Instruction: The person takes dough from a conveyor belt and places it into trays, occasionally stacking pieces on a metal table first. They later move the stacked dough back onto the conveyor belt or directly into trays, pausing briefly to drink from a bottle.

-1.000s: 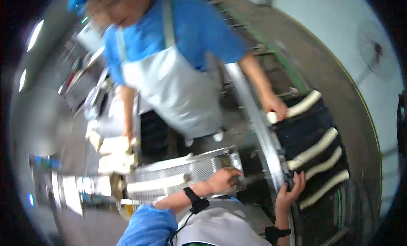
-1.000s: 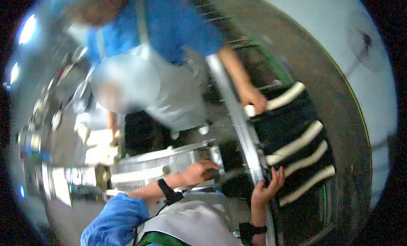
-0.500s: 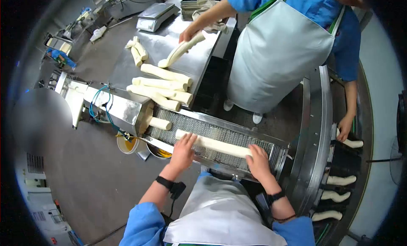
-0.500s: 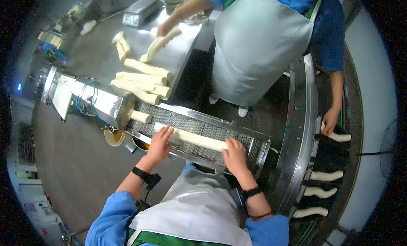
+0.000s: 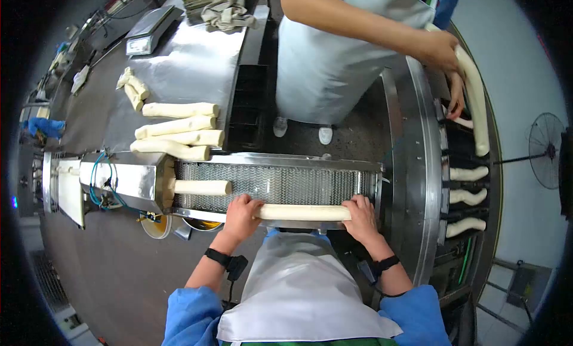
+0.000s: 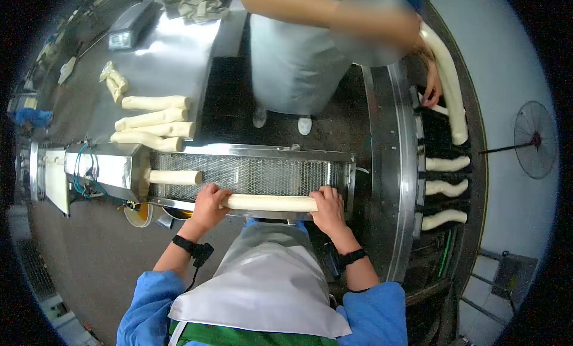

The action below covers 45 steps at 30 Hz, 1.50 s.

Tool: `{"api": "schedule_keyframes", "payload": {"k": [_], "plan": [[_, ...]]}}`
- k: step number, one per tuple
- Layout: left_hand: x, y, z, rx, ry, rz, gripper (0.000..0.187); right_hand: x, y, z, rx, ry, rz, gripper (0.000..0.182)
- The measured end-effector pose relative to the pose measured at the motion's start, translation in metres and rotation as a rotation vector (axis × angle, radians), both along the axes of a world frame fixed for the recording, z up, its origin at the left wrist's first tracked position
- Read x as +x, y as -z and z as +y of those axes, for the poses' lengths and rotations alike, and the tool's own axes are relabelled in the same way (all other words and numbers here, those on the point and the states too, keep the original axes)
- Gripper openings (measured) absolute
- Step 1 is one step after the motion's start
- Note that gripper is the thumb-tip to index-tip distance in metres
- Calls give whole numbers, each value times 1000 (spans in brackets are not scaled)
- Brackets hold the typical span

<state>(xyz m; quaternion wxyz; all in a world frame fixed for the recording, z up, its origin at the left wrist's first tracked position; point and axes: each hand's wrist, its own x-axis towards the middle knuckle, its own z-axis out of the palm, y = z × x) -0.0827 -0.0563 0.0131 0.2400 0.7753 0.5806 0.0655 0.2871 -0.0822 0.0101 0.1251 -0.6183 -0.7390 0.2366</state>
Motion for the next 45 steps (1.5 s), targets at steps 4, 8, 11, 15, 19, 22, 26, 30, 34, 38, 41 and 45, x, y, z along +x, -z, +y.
{"api": "schedule_keyframes", "payload": {"k": [4,8,11,15,19,22,26,30,34,38,41,45], "plan": [[18,5,8,53,87,-100,50,18,9,-8,7,38,-74,42],[38,15,5,50,145,-60,51,42,11,-7,-83,88,-72,39],[55,-5,8,-52,217,66,47,61,3,4,-327,119,96,43],[30,-43,13,-146,49,-93,40,57,-28,39,-600,102,370,51],[-70,-88,35,42,-360,-377,38,-30,-96,89,-695,-20,925,47],[-152,-139,42,453,-820,-774,48,-114,-136,127,-657,-168,1252,83],[-234,-160,-7,732,-1003,-919,36,-187,-123,135,-381,-117,1148,77],[-277,-101,-92,597,-1125,-781,22,-223,-50,88,-486,-218,769,57],[-274,11,-206,258,-1330,-713,19,-250,-49,30,-115,-426,189,50],[-236,69,-309,-49,-1520,-856,21,-252,-29,16,114,-369,-45,47],[-209,63,-365,-140,-1627,-802,22,-243,-38,26,112,-402,-102,44],[-210,59,-423,-218,-1746,-860,22,-221,-56,58,-634,-211,421,34]]}}
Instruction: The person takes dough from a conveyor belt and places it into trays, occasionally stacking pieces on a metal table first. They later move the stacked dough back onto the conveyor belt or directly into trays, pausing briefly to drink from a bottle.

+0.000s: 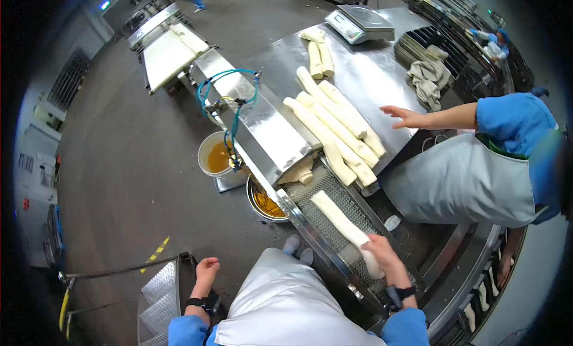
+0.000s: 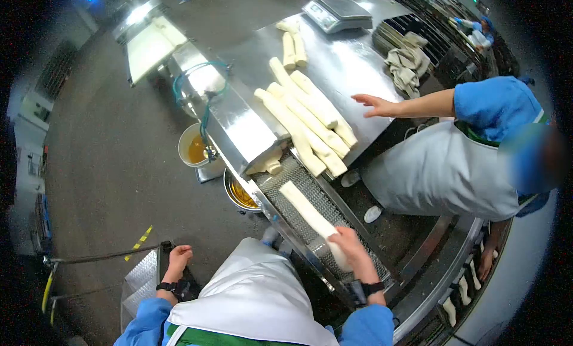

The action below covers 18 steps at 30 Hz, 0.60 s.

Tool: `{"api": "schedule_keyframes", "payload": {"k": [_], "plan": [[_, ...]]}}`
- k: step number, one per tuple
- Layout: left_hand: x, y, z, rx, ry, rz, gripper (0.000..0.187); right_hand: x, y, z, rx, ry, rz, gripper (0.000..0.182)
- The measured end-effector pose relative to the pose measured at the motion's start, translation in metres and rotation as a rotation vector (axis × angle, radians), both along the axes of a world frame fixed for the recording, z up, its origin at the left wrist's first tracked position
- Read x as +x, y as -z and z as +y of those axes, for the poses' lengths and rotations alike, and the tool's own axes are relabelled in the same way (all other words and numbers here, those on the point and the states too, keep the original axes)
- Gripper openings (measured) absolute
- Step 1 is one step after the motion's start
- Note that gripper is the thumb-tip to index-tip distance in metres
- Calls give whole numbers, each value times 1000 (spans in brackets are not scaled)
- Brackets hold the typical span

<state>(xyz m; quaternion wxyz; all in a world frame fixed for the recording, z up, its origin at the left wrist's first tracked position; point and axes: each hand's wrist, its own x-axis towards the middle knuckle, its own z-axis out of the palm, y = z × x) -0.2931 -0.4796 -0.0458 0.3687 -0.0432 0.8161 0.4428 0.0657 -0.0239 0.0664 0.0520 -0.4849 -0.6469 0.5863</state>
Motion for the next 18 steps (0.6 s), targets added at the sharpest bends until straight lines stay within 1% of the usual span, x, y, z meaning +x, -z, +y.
{"api": "schedule_keyframes", "payload": {"k": [1,2,3,4,7,9,10,12,13,15,16,17,18], "plan": [[-2,-7,-9,-8,-76,-31,23,-2,-5,4,-390,200,232,30],[2,-18,-16,-24,-155,-58,23,-17,-48,14,-539,221,372,32],[-1,-18,-21,-25,-168,-77,25,-36,-69,20,-562,335,467,36],[-5,-18,-22,-17,-175,-86,25,-60,-96,30,-476,271,520,40],[-19,-9,-21,-7,-227,-157,27,-135,-153,57,-222,115,722,45],[-29,3,-20,55,-221,-153,23,-182,-185,67,-38,80,689,49],[-37,9,-20,65,-226,-162,23,-201,-188,78,54,36,665,50],[-58,22,-20,119,-186,-263,26,-242,-202,83,392,-69,441,49],[-71,23,-18,91,-158,-273,26,-256,-194,91,400,-69,425,49],[-105,40,-25,99,-146,-305,26,-282,-153,121,995,-177,-141,47],[-120,52,-32,96,-147,-322,26,-299,-130,134,1005,-180,-158,47],[-136,62,-39,47,-117,-270,24,-316,-107,147,922,-179,-66,44],[-152,72,-46,-4,-90,-220,23,-334,-98,156,834,-180,24,42]]}}
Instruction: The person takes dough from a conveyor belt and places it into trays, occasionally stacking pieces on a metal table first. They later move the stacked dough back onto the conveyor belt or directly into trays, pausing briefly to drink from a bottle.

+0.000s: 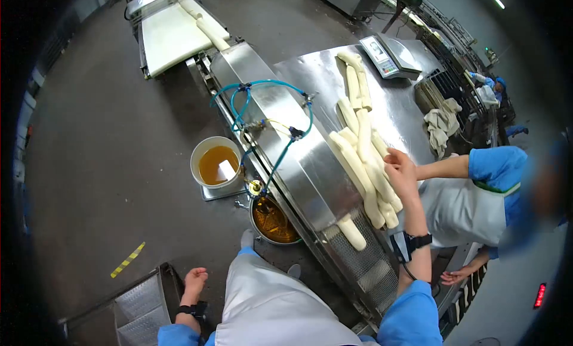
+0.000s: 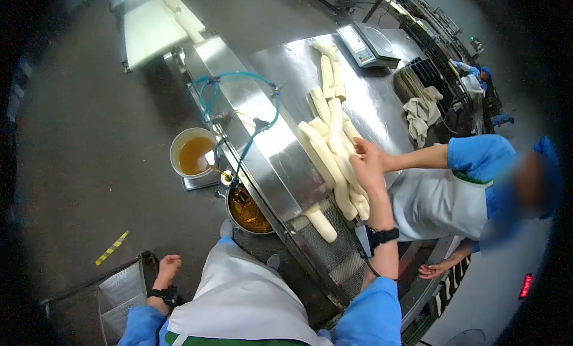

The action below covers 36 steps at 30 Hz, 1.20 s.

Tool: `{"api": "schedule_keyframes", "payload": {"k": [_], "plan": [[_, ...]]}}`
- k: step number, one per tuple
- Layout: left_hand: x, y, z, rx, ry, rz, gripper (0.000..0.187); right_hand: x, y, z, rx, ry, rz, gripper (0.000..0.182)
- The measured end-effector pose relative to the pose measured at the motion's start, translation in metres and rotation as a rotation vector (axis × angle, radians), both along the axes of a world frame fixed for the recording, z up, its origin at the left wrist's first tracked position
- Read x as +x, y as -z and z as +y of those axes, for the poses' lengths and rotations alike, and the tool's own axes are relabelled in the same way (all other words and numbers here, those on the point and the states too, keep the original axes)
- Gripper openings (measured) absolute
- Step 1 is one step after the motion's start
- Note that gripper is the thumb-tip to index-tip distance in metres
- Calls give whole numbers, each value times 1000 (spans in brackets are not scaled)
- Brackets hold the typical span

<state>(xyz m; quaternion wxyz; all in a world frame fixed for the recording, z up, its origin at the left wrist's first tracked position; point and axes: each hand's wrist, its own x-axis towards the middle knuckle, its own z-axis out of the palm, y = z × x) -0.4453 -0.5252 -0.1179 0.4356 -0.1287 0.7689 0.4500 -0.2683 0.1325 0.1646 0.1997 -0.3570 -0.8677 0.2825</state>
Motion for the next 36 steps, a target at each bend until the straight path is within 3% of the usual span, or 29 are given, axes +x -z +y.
{"api": "schedule_keyframes", "payload": {"k": [2,4,8,13,16,18,22,36], "plan": [[-31,18,-13,40,-89,26,22,-67,4,-15,-417,135,129,33],[-58,28,-22,68,-144,-18,20,-136,3,-30,-562,229,94,30],[-92,31,-30,19,-178,-13,22,-223,55,5,-603,296,183,36],[-97,37,-44,24,-207,-87,24,-286,66,21,-601,427,59,38],[-90,38,-49,40,-247,-149,23,-296,74,25,-564,477,8,41],[-85,40,-53,-94,-196,-160,16,-297,78,27,-527,453,-8,41],[-84,47,-58,27,-249,-216,22,-295,83,36,-503,390,41,42],[-123,41,-32,29,-191,-139,21,-293,82,48,-369,306,-151,35]]}}
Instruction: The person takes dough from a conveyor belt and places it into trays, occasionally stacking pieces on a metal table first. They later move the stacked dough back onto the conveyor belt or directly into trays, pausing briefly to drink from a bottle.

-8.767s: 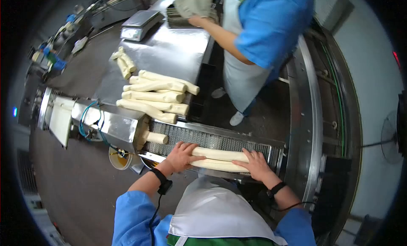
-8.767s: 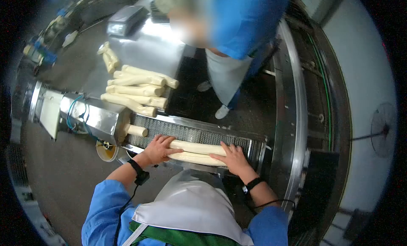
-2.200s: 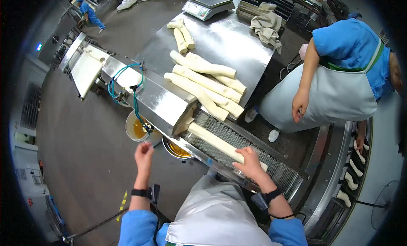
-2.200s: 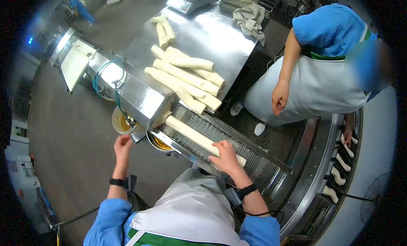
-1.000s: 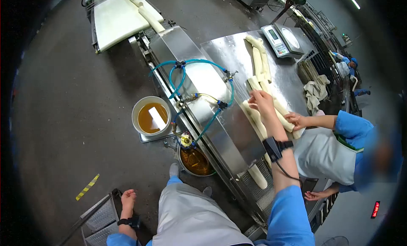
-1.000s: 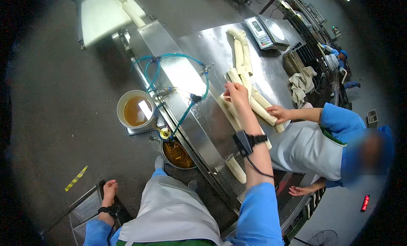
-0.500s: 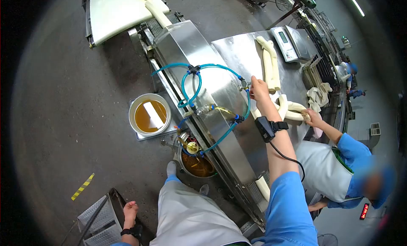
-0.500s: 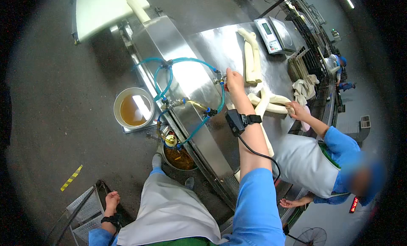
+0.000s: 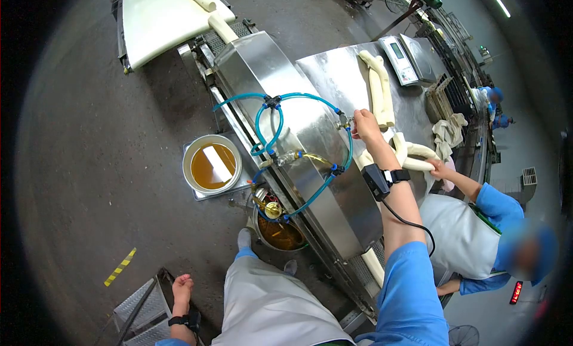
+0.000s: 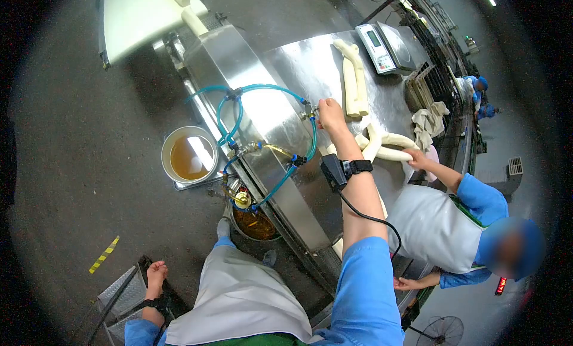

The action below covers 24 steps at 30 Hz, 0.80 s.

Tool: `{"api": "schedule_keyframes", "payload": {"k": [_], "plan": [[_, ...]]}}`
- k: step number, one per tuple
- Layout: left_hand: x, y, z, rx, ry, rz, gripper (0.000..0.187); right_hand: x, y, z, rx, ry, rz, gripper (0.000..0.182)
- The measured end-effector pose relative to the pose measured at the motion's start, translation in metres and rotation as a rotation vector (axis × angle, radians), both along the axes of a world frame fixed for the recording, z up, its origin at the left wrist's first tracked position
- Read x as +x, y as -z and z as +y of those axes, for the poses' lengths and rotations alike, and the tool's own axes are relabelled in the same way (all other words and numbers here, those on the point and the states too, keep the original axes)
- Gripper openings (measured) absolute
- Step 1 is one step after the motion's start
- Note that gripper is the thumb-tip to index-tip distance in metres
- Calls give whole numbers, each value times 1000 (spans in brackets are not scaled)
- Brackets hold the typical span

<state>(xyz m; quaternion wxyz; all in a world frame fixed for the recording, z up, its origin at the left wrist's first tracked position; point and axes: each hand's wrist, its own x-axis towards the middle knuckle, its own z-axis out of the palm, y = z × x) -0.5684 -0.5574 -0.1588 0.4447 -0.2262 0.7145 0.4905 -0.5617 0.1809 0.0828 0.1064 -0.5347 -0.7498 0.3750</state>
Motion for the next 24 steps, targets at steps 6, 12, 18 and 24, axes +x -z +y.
{"api": "schedule_keyframes", "payload": {"k": [6,12,18,24], "plan": [[8,13,-13,-4,31,-19,21,0,7,6,110,-28,-82,38],[10,8,-3,-26,49,-25,20,18,30,18,236,29,-61,41],[10,5,2,23,12,-20,22,33,-1,-23,137,81,70,37],[7,5,9,21,52,-20,24,83,-8,-84,87,39,278,19]]}}
